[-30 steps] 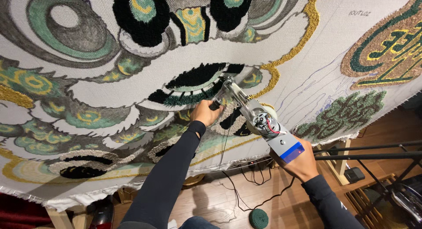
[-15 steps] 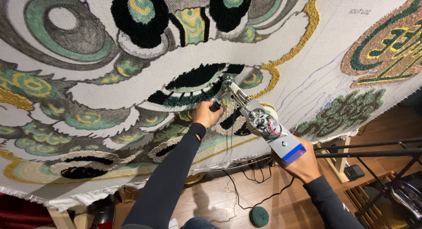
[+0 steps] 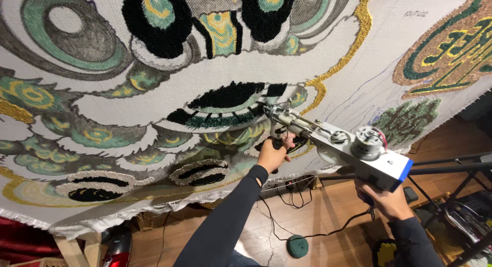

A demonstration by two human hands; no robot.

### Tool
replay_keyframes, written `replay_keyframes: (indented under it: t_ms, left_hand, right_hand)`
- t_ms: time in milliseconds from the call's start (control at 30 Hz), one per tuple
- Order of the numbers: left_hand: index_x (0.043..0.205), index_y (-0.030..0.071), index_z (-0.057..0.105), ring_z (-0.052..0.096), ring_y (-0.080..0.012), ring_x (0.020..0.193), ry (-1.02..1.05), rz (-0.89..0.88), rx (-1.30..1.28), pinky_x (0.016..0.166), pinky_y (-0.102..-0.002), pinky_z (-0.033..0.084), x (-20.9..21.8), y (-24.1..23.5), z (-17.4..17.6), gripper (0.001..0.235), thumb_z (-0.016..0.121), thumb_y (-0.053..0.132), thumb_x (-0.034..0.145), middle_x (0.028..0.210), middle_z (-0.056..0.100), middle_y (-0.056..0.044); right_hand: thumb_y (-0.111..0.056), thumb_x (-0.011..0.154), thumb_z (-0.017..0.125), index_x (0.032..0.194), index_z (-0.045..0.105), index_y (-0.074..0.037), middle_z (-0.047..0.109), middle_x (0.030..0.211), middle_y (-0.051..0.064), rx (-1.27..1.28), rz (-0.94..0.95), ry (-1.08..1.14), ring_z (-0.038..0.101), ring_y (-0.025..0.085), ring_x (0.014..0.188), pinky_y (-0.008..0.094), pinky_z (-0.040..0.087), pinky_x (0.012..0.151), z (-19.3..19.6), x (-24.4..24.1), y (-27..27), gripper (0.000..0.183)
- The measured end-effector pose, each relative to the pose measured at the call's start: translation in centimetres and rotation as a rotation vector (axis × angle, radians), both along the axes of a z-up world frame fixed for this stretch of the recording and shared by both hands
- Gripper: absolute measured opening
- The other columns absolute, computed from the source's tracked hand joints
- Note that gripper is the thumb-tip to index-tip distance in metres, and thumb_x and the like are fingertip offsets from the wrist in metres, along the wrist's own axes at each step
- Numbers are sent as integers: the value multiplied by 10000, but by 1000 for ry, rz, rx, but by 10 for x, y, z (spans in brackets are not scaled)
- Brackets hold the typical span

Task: The person uses a handheld electric tufting gun to apply dark green yarn into a stretched canvas, following a pre-drawn design of a stylized face. The operator guides the tool along the contours of the artwork, filling in specific sections with dense tufts of yarn.

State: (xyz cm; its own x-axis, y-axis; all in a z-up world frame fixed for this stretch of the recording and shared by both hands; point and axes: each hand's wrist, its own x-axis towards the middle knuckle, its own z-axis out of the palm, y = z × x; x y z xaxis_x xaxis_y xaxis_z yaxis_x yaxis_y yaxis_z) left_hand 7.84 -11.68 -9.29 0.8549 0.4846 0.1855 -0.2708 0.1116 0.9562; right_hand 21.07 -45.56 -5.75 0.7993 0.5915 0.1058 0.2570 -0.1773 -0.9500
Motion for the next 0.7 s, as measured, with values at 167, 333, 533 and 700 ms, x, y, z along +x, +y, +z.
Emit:
replay_keyframes:
  t_ms: [167, 333, 533, 700]
  left_hand:
    - [1212, 45, 721, 700, -176, 567, 175, 28, 66, 573, -315, 573, -19, -23, 28, 321, 602, 247, 993, 1084, 783, -129]
    - [1015, 4, 780, 739, -173, 578, 198, 60, 141, 569, -313, 571, -21, -26, 37, 258, 634, 202, 936, 1105, 798, -78]
    - [1075, -3, 774, 732, -164, 595, 301, 47, 151, 571, -303, 557, -18, -28, 35, 278, 697, 248, 983, 949, 786, -145]
    - [1223, 44, 748, 722, -92, 676, 71, -55, -26, 570, -295, 608, -12, -25, 16, 340, 616, 215, 961, 999, 774, -18]
  right_hand:
    - [-68, 839, 721, 1085, 683, 49, 716, 940, 106, 80, 41, 1, 680, 175, 753, 329, 568, 659, -10, -3, -30, 275]
    - [-84, 845, 699, 1007, 704, 65, 691, 869, 154, 136, -18, 191, 669, 245, 653, 397, 575, 563, 3, -21, -30, 220]
    - [-72, 834, 671, 1006, 666, 76, 681, 864, 133, 147, -49, 206, 669, 226, 683, 382, 573, 587, 7, -24, -31, 227]
    - [-64, 852, 677, 993, 635, 73, 626, 776, 125, 168, 24, 230, 614, 221, 603, 366, 523, 529, 19, -39, -21, 201]
